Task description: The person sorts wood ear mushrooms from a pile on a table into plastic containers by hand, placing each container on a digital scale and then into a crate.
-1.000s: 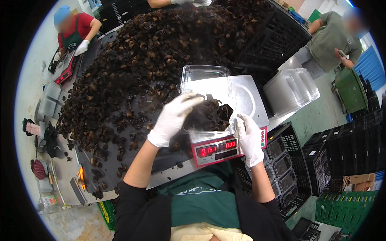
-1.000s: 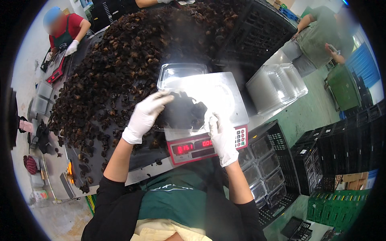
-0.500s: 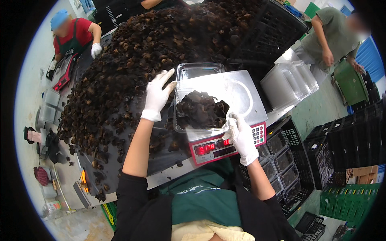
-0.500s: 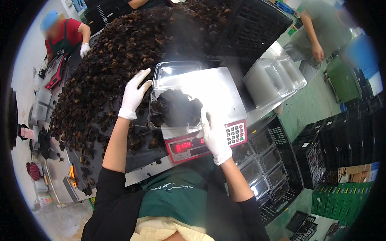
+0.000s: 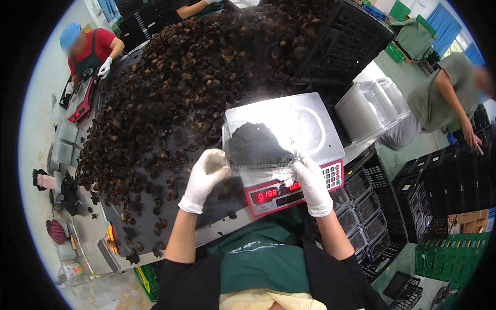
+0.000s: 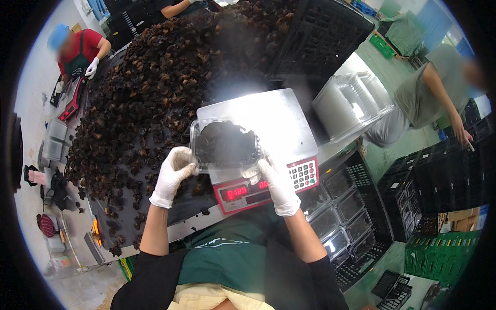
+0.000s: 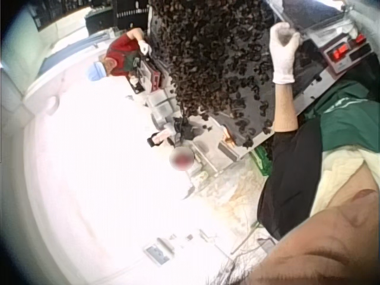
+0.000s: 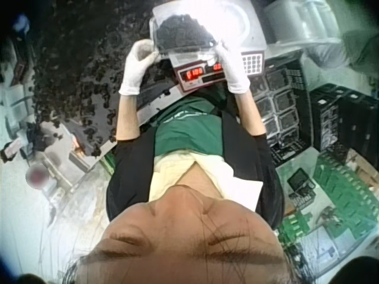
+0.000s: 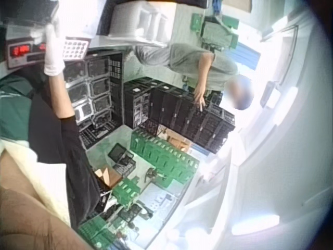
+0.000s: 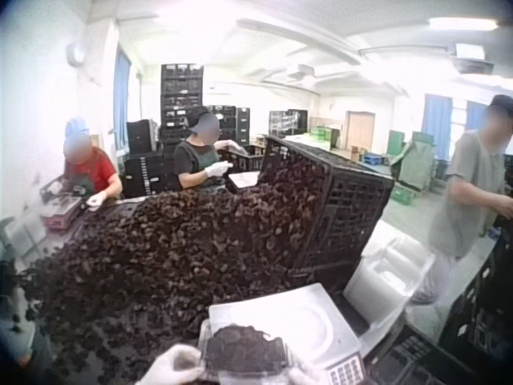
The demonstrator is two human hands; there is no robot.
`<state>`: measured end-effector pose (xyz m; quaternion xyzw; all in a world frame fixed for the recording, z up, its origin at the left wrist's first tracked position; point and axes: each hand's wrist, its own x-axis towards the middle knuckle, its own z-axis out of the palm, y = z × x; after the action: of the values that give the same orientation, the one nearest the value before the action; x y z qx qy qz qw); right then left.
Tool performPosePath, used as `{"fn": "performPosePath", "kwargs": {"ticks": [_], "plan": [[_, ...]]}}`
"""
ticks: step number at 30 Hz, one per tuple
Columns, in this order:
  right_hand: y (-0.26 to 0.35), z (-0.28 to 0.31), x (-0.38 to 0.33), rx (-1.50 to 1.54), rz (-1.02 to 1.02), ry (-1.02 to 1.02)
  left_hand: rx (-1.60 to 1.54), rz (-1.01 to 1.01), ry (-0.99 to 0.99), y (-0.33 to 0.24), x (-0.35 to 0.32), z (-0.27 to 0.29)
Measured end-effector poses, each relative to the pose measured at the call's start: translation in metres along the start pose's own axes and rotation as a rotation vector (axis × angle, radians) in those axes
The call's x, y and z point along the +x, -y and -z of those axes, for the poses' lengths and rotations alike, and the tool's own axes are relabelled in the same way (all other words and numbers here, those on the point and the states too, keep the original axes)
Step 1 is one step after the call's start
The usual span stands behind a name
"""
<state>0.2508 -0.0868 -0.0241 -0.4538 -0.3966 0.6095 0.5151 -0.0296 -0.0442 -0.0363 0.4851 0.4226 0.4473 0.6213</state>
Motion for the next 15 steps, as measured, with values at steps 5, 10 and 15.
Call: {"fn": "performPosePath", "kwargs": {"ticks": [5,10,15], "plan": [[-0.007,-0.004,-0.004,-0.018,0.061,-0.049,-0.184,0.015,-0.088,-0.001,-0.024,-0.021],[0.003,0.012,-0.029,0.034,0.123,-0.242,-0.148,-0.059,-0.040,0.017,-0.026,-0.051],[0.084,0.074,-0.094,-0.223,0.223,-0.496,0.101,-0.092,0.002,0.003,-0.028,-0.066]]}}
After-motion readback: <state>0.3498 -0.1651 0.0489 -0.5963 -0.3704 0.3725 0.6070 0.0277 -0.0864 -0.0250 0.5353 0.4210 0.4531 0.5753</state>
